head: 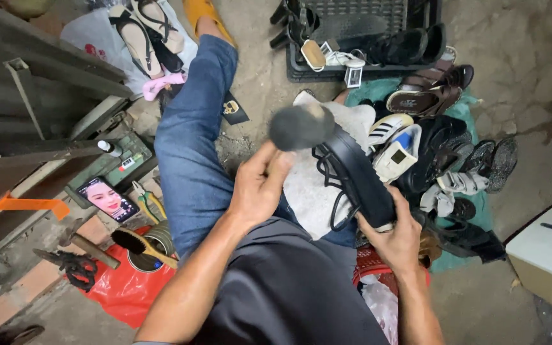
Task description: The person is repairing a black sandal by hammering the sole and brushing it.
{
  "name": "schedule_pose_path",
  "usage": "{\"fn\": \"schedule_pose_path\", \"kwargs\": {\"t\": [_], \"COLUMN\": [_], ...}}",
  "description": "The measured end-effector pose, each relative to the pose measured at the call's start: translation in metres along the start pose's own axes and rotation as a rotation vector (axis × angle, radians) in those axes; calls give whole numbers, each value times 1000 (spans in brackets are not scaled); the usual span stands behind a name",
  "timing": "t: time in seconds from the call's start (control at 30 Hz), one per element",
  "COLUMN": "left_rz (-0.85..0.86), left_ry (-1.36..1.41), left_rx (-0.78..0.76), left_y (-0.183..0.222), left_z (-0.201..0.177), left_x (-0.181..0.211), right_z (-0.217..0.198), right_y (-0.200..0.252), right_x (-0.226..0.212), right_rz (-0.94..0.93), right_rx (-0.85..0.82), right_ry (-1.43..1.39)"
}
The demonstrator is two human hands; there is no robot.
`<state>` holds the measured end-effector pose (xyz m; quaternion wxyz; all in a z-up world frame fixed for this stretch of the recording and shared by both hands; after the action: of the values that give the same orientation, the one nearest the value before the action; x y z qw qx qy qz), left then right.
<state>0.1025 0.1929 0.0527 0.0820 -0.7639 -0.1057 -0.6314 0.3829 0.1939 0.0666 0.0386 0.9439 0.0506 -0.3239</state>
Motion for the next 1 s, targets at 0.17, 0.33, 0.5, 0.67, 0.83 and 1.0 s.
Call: {"fn": "schedule_pose_path", "kwargs": {"t": [0.17, 0.33, 0.5, 0.67, 0.83, 1.0], "left_rz": [-4, -104, -69, -90, -81, -72], "left_ry": [40, 159, 74, 119, 228, 106], "left_rx": [-64, 27, -50, -74, 60, 44], "left_y": [-10, -11, -15, -18, -16, -21], "left_z": [8, 3, -4, 4, -9, -11], "left_x": [-27, -14, -9, -19, 5, 4], "right_z": [3, 3, 4, 3, 1, -7], "right_y": [1, -1, -4, -6, -6, -19], "right_x": [13, 28, 32, 34, 30, -15], "right_rz": [6, 19, 45, 7, 24, -21], "right_rx": [-18, -16, -57, -76, -61, -40], "right_ry": [-19, -103, -78, -63, -45, 20]}}
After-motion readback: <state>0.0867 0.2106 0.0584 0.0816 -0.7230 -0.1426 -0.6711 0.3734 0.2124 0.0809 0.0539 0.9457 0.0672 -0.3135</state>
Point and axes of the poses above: each hand's wrist, its own y-axis away from the middle knuckle, its own z-axis out of the palm, x = y × z, the point moved 5 cm from there along -y, towards the middle knuckle, and after that the axes turned 2 degrees about z, right-handed, at the moved point
